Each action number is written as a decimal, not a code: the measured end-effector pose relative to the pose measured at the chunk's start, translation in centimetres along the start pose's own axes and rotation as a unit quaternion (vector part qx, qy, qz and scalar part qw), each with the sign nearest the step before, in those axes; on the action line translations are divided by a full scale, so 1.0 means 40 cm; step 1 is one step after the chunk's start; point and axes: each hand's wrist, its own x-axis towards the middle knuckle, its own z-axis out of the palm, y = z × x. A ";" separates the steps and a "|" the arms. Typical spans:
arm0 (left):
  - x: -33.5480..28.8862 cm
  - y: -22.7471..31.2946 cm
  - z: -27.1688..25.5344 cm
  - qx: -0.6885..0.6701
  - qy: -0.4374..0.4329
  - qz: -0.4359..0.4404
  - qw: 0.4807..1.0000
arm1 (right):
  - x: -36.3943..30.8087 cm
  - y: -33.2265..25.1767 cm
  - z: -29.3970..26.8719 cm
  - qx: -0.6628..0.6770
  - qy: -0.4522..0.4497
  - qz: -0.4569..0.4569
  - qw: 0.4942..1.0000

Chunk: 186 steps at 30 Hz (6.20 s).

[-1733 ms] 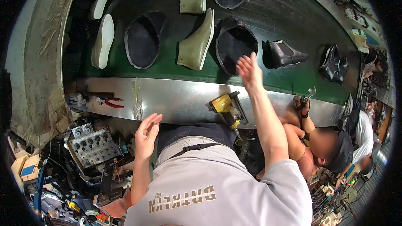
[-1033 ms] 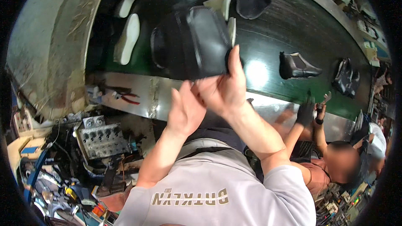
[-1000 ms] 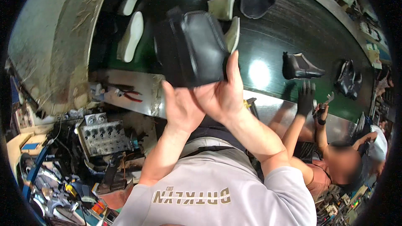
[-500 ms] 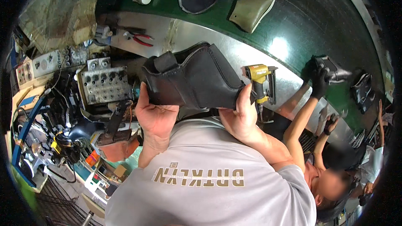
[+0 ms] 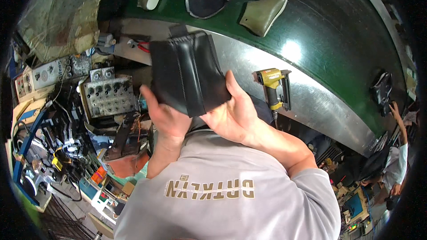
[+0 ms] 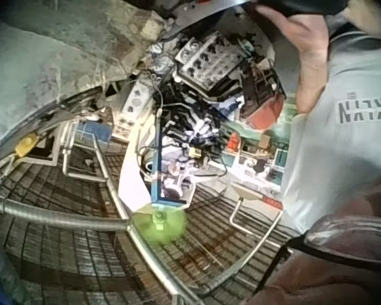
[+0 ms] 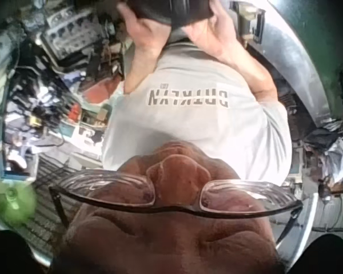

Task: The person repeatedly places black leather shoe uppers onto a last mounted on a machine, secures them, and removes them. The person then places the shoe uppers onto a nearby metal table. This cycle is repeated multiple times throughout the video.

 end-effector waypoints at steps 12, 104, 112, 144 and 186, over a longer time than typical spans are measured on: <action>0.047 0.070 -0.088 -0.063 -0.002 0.027 0.998 | 0.030 -0.103 0.004 -0.330 -0.003 0.104 0.938; -0.239 0.232 -0.348 0.491 0.249 0.252 0.796 | 0.518 0.202 0.033 -0.693 0.007 -0.067 0.718; -0.482 0.475 -0.473 0.291 0.333 0.363 0.820 | 0.672 0.681 0.009 -0.738 -0.016 0.042 0.674; -0.792 1.320 -0.932 0.040 0.430 0.508 0.745 | 1.165 1.557 -0.375 -0.657 -0.173 0.165 0.715; -0.719 1.305 -1.038 -0.094 0.423 0.538 0.724 | 1.215 1.599 -0.411 -0.667 -0.028 0.143 0.730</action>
